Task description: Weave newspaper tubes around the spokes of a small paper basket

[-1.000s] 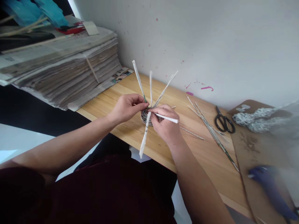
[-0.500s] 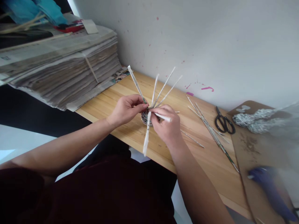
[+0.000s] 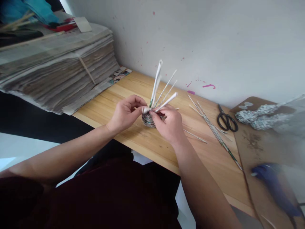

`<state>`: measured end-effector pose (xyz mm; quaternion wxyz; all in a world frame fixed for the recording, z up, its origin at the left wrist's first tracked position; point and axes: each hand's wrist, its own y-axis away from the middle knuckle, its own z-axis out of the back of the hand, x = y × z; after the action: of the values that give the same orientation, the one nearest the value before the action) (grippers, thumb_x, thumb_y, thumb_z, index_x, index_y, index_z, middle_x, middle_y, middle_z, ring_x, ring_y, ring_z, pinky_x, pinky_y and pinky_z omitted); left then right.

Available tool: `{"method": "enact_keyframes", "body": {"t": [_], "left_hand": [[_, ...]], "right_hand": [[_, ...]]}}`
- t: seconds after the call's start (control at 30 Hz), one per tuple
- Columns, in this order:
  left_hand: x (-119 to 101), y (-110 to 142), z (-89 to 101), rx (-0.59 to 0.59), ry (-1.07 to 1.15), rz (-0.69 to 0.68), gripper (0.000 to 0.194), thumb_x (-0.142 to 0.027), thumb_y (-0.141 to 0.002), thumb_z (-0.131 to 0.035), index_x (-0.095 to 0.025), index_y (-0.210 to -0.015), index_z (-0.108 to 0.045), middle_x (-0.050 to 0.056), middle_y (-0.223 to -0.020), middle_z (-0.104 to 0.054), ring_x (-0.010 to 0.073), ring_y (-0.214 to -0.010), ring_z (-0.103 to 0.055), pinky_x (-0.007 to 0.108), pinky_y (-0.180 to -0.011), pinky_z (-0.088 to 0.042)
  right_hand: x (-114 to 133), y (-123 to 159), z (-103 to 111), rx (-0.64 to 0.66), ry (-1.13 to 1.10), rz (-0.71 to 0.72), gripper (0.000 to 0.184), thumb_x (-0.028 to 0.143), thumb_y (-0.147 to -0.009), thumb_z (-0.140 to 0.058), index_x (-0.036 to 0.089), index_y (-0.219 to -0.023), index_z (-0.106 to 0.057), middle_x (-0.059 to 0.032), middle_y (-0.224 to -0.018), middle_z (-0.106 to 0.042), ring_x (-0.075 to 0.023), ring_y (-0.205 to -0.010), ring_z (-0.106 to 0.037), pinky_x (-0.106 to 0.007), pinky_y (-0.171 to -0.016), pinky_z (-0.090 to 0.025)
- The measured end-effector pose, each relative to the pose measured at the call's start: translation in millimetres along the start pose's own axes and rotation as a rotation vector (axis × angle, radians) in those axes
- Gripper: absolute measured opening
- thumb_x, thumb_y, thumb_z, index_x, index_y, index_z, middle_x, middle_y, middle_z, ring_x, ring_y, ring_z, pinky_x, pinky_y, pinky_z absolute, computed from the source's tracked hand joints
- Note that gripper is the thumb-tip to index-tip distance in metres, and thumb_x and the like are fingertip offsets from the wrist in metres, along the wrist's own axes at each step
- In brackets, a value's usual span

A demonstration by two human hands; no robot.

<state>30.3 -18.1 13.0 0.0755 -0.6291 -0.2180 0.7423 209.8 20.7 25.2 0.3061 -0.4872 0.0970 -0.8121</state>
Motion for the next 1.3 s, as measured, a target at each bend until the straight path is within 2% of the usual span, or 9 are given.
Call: {"method": "enact_keyframes", "body": {"t": [0.1,0.23,0.57,0.77,0.87,0.97,1.1,1.3], "left_hand": [[3,8,-1.2,0.014,-0.057,-0.058,0.002,-0.015,-0.086,-0.068,-0.017,-0.087,-0.068,0.003,-0.086,-0.073,0.0127,-0.081,-0.07,0.025,-0.074,-0.062],[6,10,-0.7,0.04,-0.096,-0.097,0.008,-0.011,-0.084,-0.069,-0.016,-0.089,-0.072,0.005,-0.092,-0.073,0.0146,-0.09,-0.071,0.03,-0.085,-0.064],[9,5,4.1,0.105,-0.118,-0.1,0.007,-0.014,-0.085,-0.073,-0.015,-0.092,-0.075,0.007,-0.098,-0.073,0.0161,-0.093,-0.071,0.029,-0.084,-0.064],[11,0,8.0,0.18,-0.165,-0.196,0.012,-0.012,-0.09,-0.067,-0.017,-0.096,-0.077,0.008,-0.102,-0.074,0.0166,-0.097,-0.071,0.03,-0.087,-0.061],[8,-3,9.1,0.213,-0.204,-0.188,0.005,-0.019,-0.09,-0.072,-0.017,-0.092,-0.076,0.007,-0.098,-0.073,0.0165,-0.093,-0.07,0.029,-0.083,-0.059],[4,-6,8.3,0.214,-0.254,-0.194,0.011,-0.026,-0.09,-0.075,-0.016,-0.085,-0.073,0.006,-0.09,-0.07,0.0159,-0.085,-0.067,0.029,-0.078,-0.055],[-1,-10,8.4,0.265,-0.315,-0.223,0.018,-0.023,-0.093,-0.069,-0.016,-0.076,-0.066,0.004,-0.084,-0.065,0.015,-0.081,-0.062,0.029,-0.077,-0.051],[-7,-17,13.9,0.365,-0.314,-0.174,0.021,-0.024,-0.094,-0.062,-0.016,-0.075,-0.063,0.004,-0.083,-0.064,0.0149,-0.079,-0.06,0.028,-0.076,-0.05]], "right_hand": [[1,1,0,-0.019,-0.084,-0.015,0.004,0.024,-0.087,-0.074,0.022,-0.084,-0.076,-0.0038,-0.091,-0.079,-0.0179,-0.077,-0.07,-0.035,-0.074,-0.057],[2,1,-1,-0.016,-0.15,-0.045,0.004,0.024,-0.088,-0.071,0.022,-0.087,-0.074,-0.0017,-0.088,-0.077,-0.0148,-0.069,-0.066,-0.032,-0.07,-0.055],[-5,2,2,-0.006,-0.081,0.084,0.004,0.025,-0.094,-0.069,0.025,-0.093,-0.073,-0.0015,-0.094,-0.076,-0.0177,-0.083,-0.071,-0.035,-0.077,-0.057],[-6,0,1,0.014,-0.06,0.151,0.006,0.024,-0.095,-0.068,0.025,-0.093,-0.074,-0.0015,-0.094,-0.077,-0.0178,-0.083,-0.07,-0.035,-0.078,-0.057],[-6,0,1,-0.003,-0.088,0.143,0.006,0.022,-0.094,-0.069,0.025,-0.092,-0.075,-0.0002,-0.093,-0.077,-0.0164,-0.08,-0.07,-0.034,-0.077,-0.056],[-6,-2,3,0.014,-0.13,0.116,0.008,0.02,-0.094,-0.07,0.025,-0.091,-0.076,0.001,-0.091,-0.078,-0.0159,-0.08,-0.071,-0.032,-0.075,-0.056],[-7,-3,4,-0.005,-0.16,0.133,0.011,0.021,-0.096,-0.068,0.026,-0.093,-0.078,0.0002,-0.093,-0.08,-0.0168,-0.084,-0.073,-0.033,-0.078,-0.058],[-7,-2,3,-0.067,-0.154,0.123,0.011,0.023,-0.095,-0.069,0.024,-0.094,-0.08,-0.0023,-0.099,-0.082,-0.0176,-0.088,-0.076,-0.035,-0.082,-0.06]]}}
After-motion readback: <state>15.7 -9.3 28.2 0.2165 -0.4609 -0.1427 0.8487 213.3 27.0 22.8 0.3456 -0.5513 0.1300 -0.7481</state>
